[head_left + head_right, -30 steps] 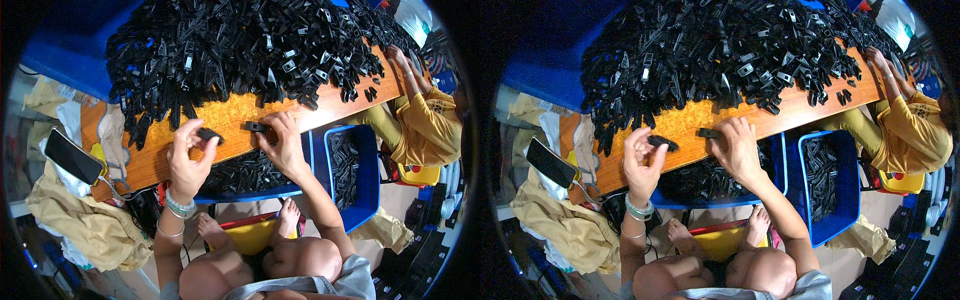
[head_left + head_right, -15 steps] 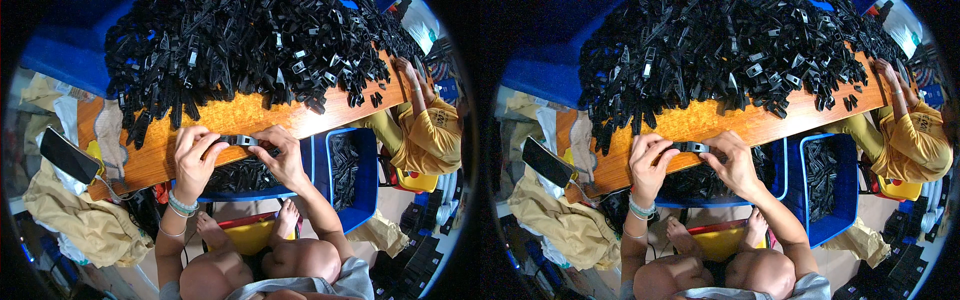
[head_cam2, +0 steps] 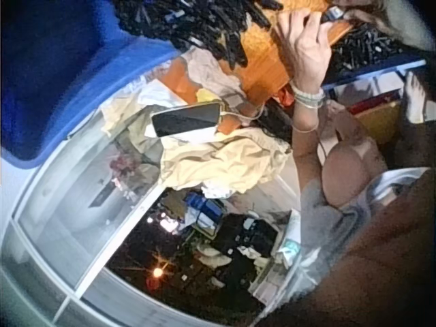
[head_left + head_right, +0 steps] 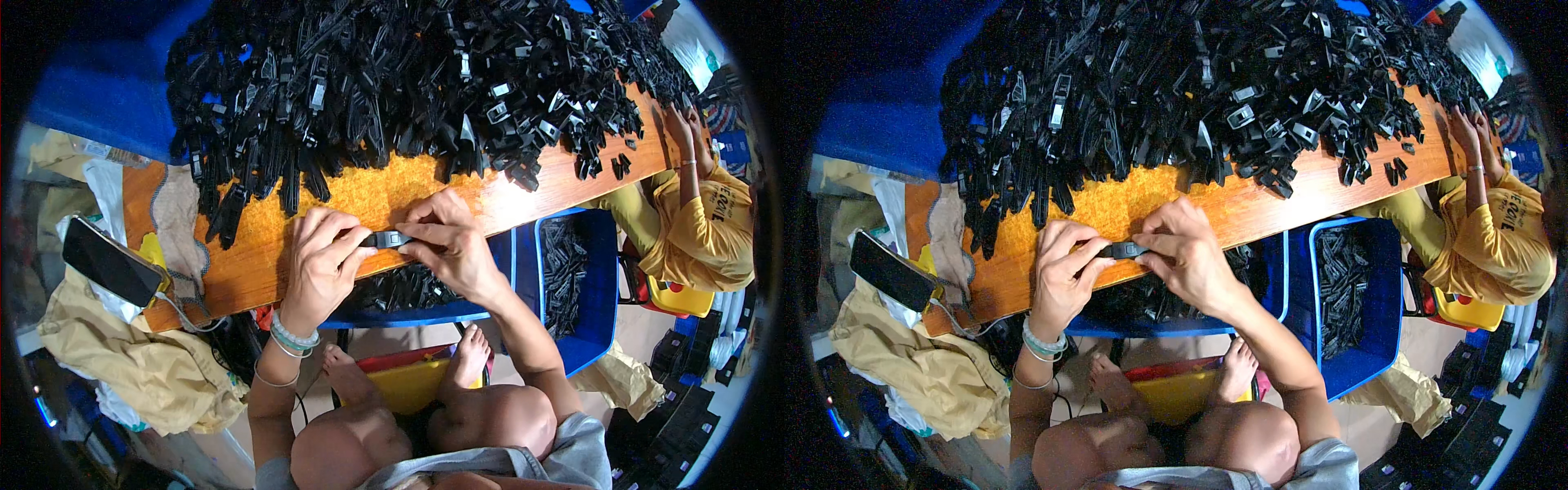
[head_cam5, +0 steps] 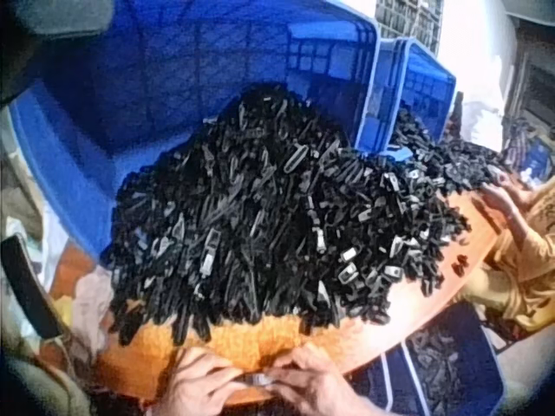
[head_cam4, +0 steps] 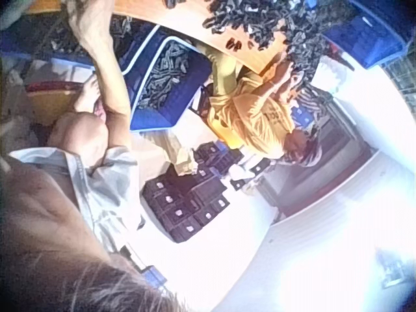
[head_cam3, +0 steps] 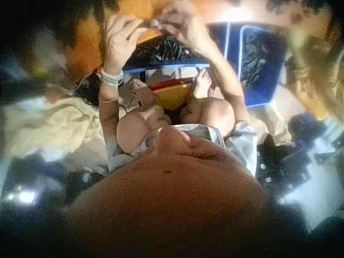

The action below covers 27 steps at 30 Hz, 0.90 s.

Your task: The person repeatedly assembles black plastic components by fitting smaller plastic pieces onto base parts by hand, then drops the assembled pieces into a blue container.

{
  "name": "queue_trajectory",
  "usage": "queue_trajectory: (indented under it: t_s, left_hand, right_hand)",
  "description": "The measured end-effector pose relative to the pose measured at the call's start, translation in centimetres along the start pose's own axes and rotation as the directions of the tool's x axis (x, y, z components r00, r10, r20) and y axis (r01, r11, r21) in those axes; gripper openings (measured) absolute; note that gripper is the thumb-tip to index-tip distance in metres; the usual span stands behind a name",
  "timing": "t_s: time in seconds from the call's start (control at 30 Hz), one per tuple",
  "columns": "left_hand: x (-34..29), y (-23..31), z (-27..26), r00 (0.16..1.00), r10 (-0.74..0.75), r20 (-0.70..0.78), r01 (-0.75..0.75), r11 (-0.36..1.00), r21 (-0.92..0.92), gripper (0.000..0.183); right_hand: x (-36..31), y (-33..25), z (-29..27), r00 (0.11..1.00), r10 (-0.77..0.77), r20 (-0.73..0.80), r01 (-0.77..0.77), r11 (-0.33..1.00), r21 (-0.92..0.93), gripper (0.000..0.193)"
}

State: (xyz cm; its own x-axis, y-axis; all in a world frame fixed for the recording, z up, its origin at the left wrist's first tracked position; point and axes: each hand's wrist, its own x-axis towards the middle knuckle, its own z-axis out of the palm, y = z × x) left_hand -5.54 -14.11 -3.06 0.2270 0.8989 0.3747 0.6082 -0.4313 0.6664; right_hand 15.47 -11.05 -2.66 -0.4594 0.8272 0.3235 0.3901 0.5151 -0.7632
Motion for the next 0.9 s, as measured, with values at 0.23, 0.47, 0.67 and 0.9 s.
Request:
queue_trajectory:
  t_s: [0.23,0.47,0.67,0.9]
  left_hand:
    - [-0.2,-0.6,-1.4,0.999,0.015,0.029,-0.012,0.994,-0.113,0.038]
    - [0.5,-2.7,-2.7,0.963,-0.092,-0.252,0.179,0.921,0.347,0.032]
    - [-1.6,-0.6,-1.4,0.966,-0.137,-0.218,0.203,0.927,0.315,0.028]
    - [-2.4,0.0,-0.4,0.954,-0.067,-0.292,0.166,0.928,0.332,0.022]
  right_hand:
    - [-0.7,-0.9,-1.0,0.995,0.057,0.081,-0.055,0.998,-0.025,0.029]
    - [1.0,2.4,-4.2,0.898,0.052,-0.436,-0.213,0.92,-0.329,0.033]
    - [0.0,1.3,-1.2,0.962,-0.081,-0.26,-0.021,0.931,-0.364,0.038]
    - [-0.1,0.6,-0.1,0.949,-0.023,-0.315,-0.053,0.971,-0.232,0.022]
